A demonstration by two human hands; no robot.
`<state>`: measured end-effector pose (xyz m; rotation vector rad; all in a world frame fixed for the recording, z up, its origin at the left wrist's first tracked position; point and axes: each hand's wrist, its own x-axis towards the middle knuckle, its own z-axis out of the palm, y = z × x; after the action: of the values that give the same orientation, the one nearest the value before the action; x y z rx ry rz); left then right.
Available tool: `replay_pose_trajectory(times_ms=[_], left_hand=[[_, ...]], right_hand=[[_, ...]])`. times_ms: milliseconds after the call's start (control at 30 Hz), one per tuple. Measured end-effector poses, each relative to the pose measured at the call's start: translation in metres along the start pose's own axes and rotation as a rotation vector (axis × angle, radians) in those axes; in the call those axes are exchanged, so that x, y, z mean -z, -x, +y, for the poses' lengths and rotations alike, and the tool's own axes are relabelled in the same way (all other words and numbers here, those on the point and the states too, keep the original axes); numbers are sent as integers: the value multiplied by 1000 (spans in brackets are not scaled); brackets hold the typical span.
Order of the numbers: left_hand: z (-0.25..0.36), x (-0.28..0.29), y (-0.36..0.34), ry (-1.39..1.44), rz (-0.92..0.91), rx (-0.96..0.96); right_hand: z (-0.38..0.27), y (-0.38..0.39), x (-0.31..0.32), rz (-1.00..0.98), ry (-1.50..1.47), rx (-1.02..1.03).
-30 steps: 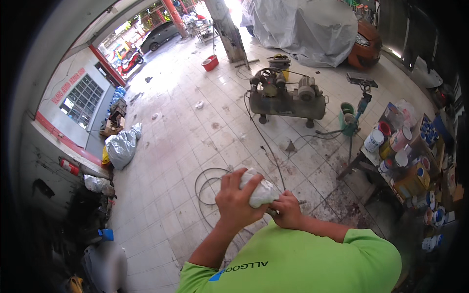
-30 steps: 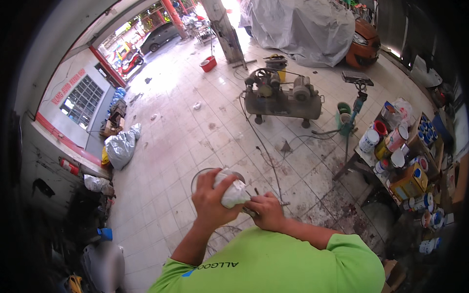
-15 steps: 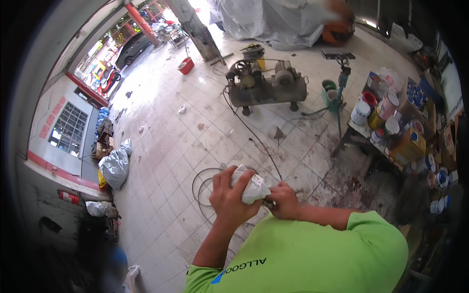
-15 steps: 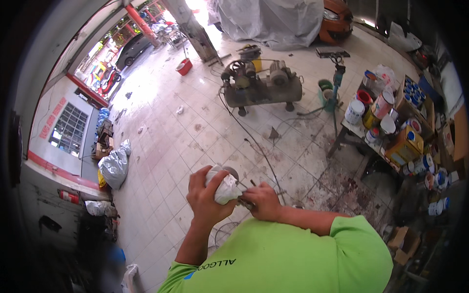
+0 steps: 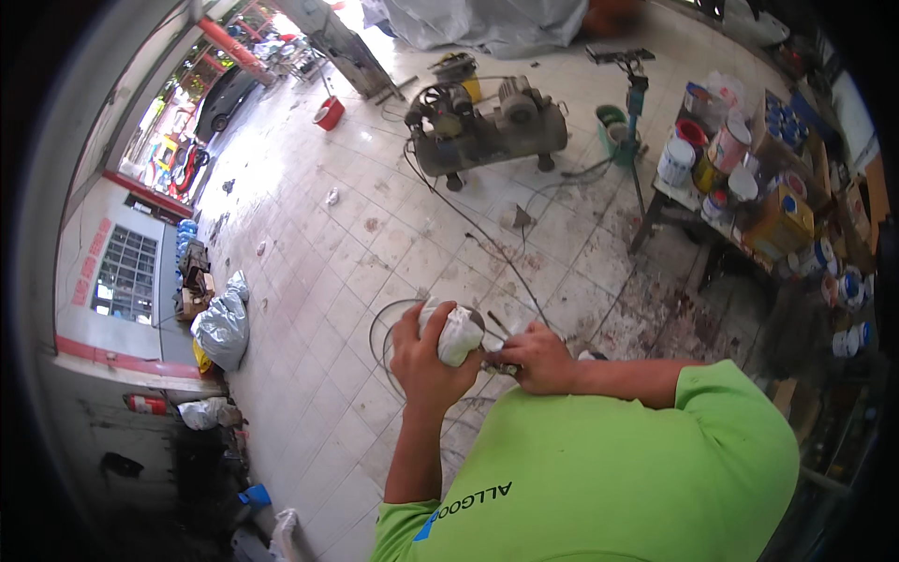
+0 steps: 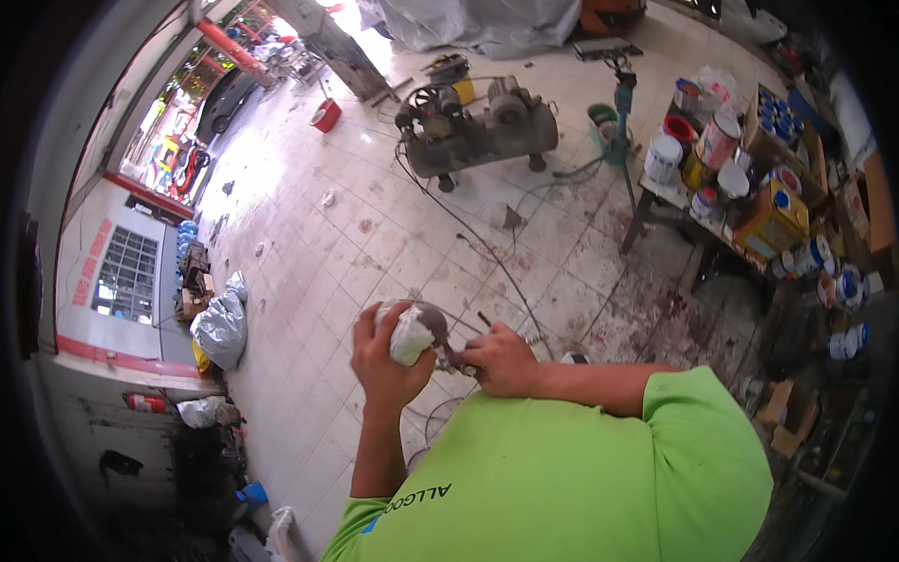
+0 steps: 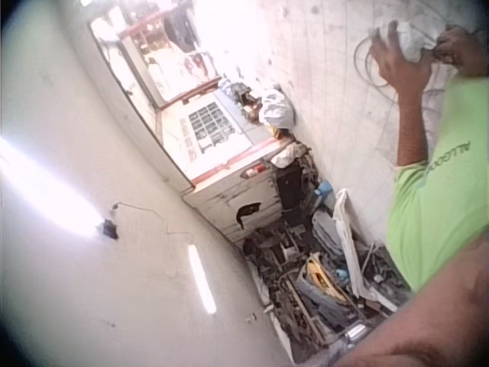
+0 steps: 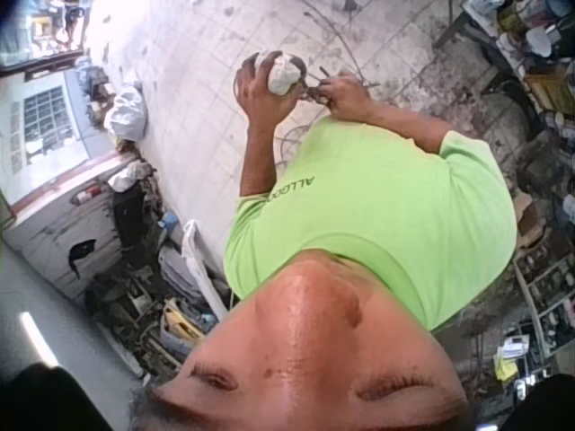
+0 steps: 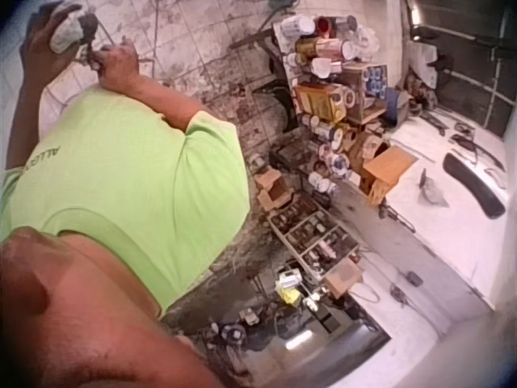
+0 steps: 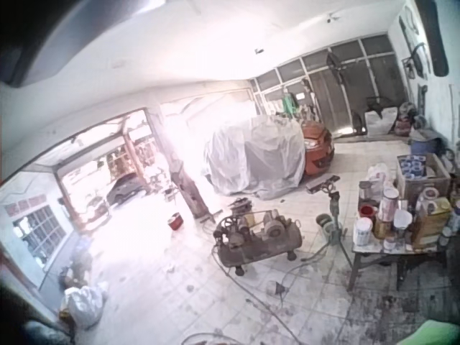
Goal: The person mixes paint from several cans into a spray gun cup, then walks to a car hood covered with newspaper and plastic and sprays it with the paint gun. The person handles paint cans, a spray gun, and a cloth during the task.
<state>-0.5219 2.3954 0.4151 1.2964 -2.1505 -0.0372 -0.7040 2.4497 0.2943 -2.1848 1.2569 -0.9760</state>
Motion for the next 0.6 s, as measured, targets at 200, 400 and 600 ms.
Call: replay_pose_trajectory(times_ms=[200,400,600], left_hand=[[-19,-11,7,130,-17,-28],[-42,20,-25,319,-209,-228],[-82,14,-53,1133,-300,-88]], right_hand=[[2,0,8,-24,21,42],[-2,-12,25,-24,-58,74],[-24,-33,51,-115,-321,21]])
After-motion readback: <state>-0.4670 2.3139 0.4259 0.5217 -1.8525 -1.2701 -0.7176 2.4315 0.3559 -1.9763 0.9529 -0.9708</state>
